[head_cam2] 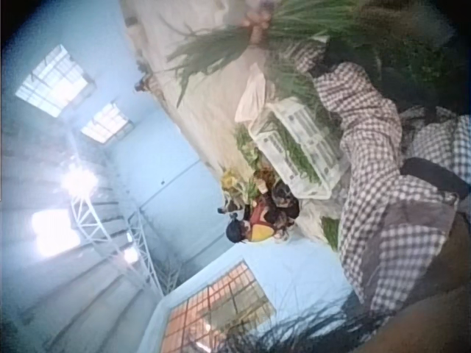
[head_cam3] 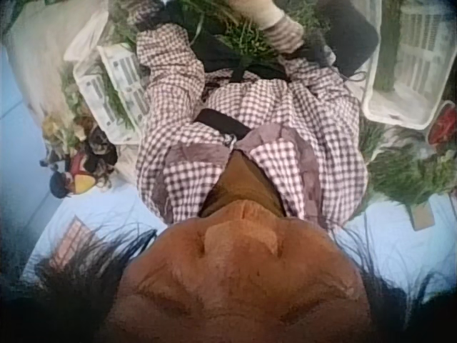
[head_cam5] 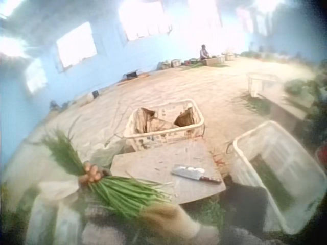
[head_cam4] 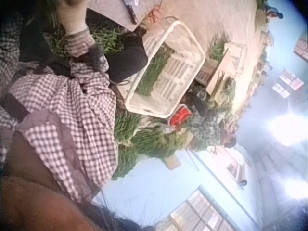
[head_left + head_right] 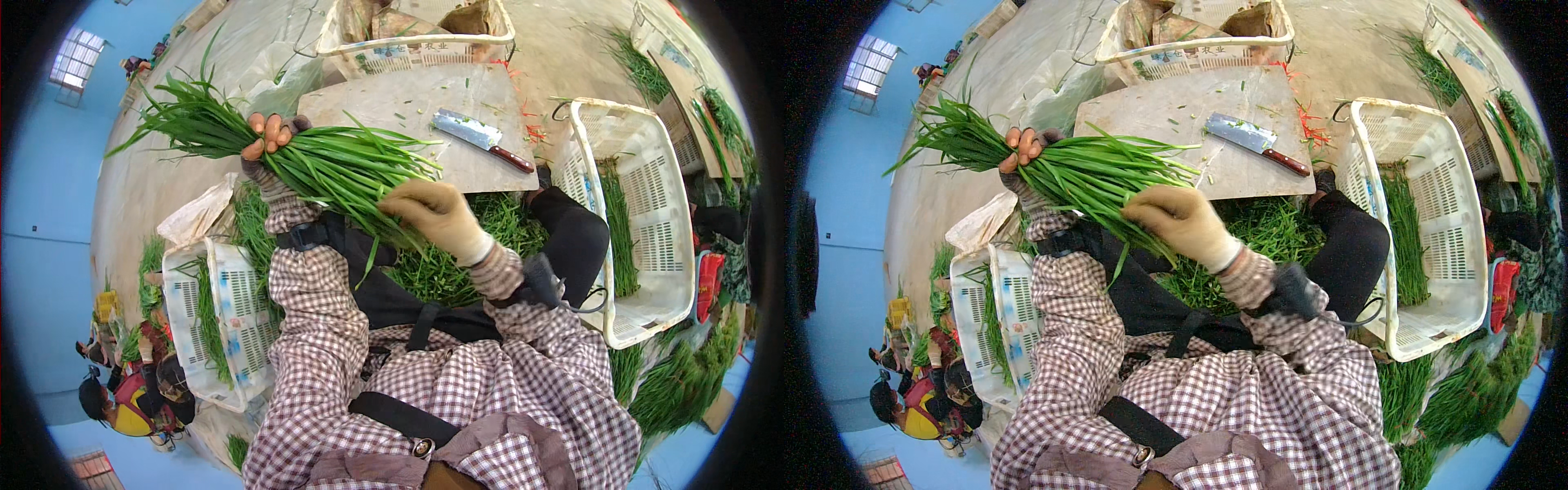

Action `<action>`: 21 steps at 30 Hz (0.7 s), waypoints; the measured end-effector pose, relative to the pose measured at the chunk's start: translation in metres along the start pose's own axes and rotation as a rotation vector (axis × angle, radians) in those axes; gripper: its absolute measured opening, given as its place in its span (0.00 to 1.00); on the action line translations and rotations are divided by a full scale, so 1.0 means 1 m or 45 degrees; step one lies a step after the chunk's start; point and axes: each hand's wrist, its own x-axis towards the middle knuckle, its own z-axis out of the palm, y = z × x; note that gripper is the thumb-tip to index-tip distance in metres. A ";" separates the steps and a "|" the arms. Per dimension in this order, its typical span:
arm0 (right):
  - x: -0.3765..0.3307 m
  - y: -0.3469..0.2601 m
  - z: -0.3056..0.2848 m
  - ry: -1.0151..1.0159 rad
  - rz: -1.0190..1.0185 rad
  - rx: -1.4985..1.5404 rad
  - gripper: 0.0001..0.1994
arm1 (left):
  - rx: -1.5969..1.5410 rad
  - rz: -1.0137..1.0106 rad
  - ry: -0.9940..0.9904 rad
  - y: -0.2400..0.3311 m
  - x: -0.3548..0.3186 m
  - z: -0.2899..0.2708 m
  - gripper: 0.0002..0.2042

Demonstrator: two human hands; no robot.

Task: The recorder is sorting, cleaning, bundling with rubber bands, and trimming green onions or chives.

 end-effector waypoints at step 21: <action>-0.058 0.040 -0.004 -0.597 -0.066 -1.228 0.05 | 0.167 0.085 0.348 0.017 -0.020 0.004 0.09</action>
